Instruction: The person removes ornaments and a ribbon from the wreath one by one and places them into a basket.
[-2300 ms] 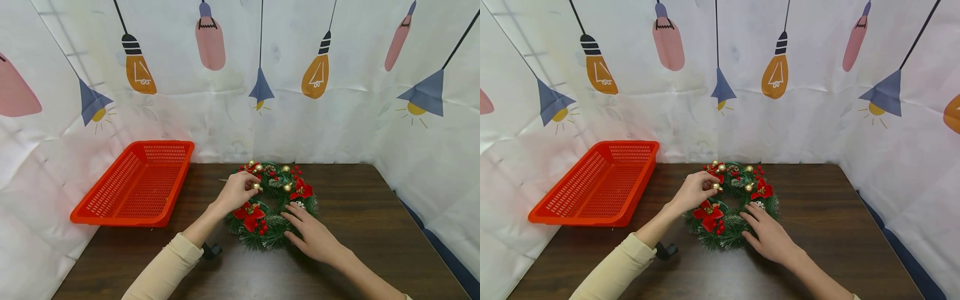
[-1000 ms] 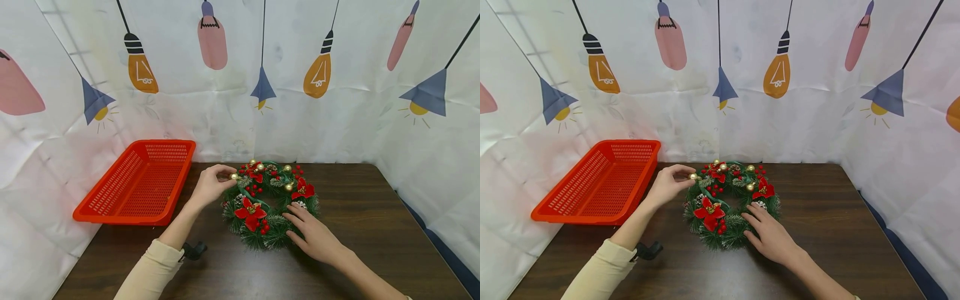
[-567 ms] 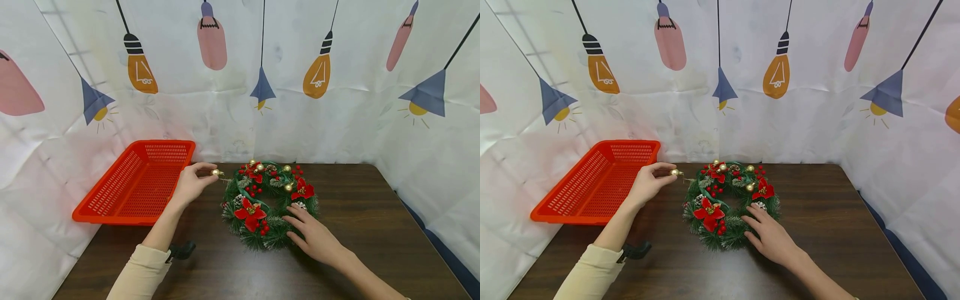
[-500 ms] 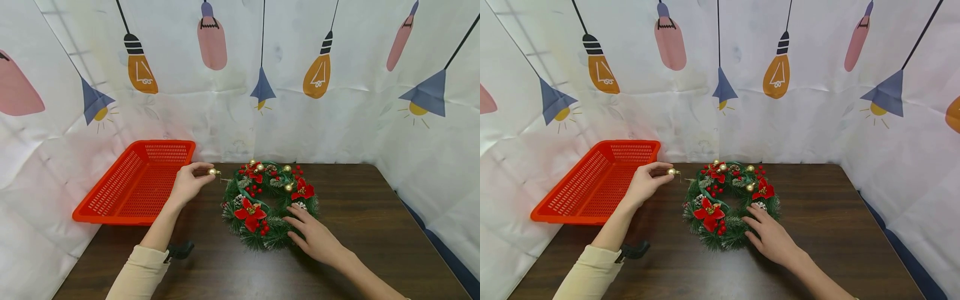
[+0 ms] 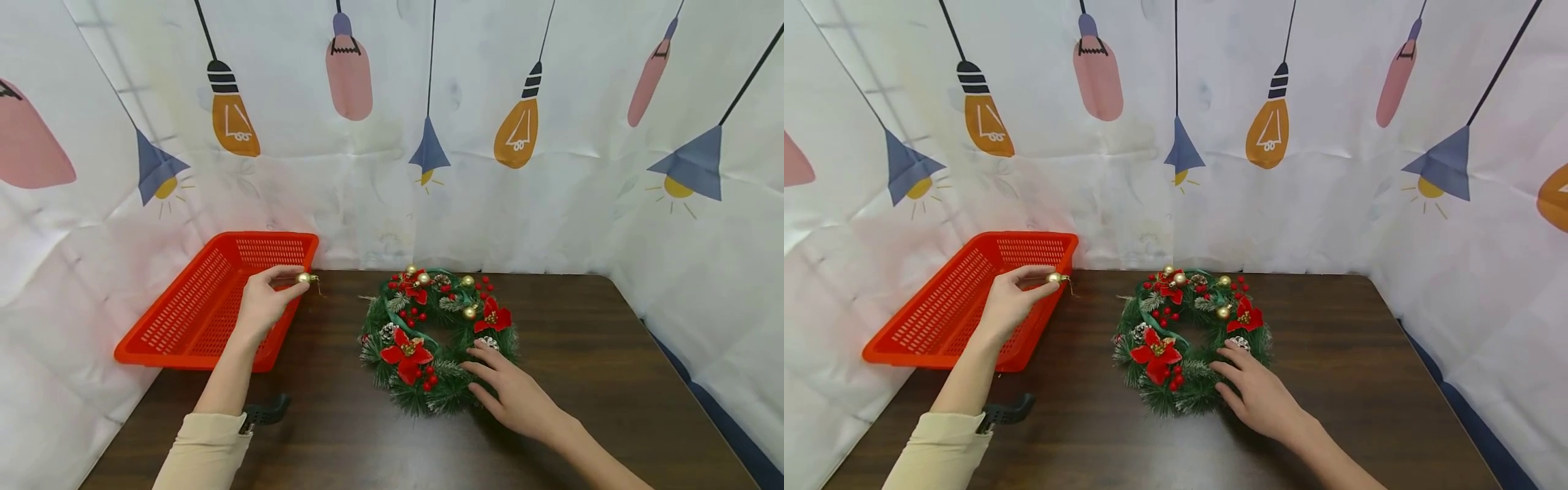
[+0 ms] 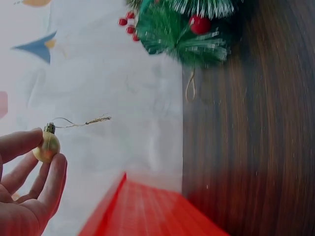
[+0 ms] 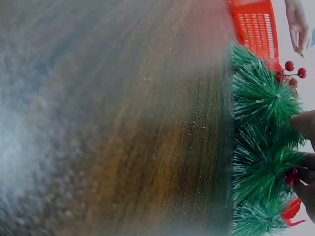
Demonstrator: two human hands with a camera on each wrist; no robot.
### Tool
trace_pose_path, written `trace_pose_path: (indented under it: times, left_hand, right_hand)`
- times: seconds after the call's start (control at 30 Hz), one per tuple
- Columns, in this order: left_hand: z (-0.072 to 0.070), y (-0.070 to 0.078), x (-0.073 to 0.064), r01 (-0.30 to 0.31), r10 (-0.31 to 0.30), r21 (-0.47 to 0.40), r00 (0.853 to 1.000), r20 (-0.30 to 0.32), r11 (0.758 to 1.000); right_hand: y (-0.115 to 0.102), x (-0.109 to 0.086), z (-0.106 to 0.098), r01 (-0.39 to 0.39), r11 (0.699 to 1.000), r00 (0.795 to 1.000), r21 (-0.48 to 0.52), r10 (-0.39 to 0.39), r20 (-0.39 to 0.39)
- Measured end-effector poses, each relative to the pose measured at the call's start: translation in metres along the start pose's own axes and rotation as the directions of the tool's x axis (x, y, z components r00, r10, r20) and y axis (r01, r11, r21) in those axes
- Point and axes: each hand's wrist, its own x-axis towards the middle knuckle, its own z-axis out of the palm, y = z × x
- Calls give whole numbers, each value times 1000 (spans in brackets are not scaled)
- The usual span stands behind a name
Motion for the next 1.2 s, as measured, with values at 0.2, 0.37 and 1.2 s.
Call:
trace_pose_path:
  times: [0.2, 0.37, 1.2]
  left_hand:
    - [-19, -10, -1, 61, -60, 41, 997, -44, 997]
    - [-30, -22, 1, 105, -100, 72, 993, -60, 992]
    - [-47, -46, 8, 313, -300, 78, 942, -149, 946]
  right_hand:
    - [1, 0, -2, 14, 1000, 1000, 16, -14, -14]
    - [2, 0, -2, 17, 1000, 1000, 15, -17, -16]
    - [12, -8, -6, 90, 988, 996, 122, -89, -16]
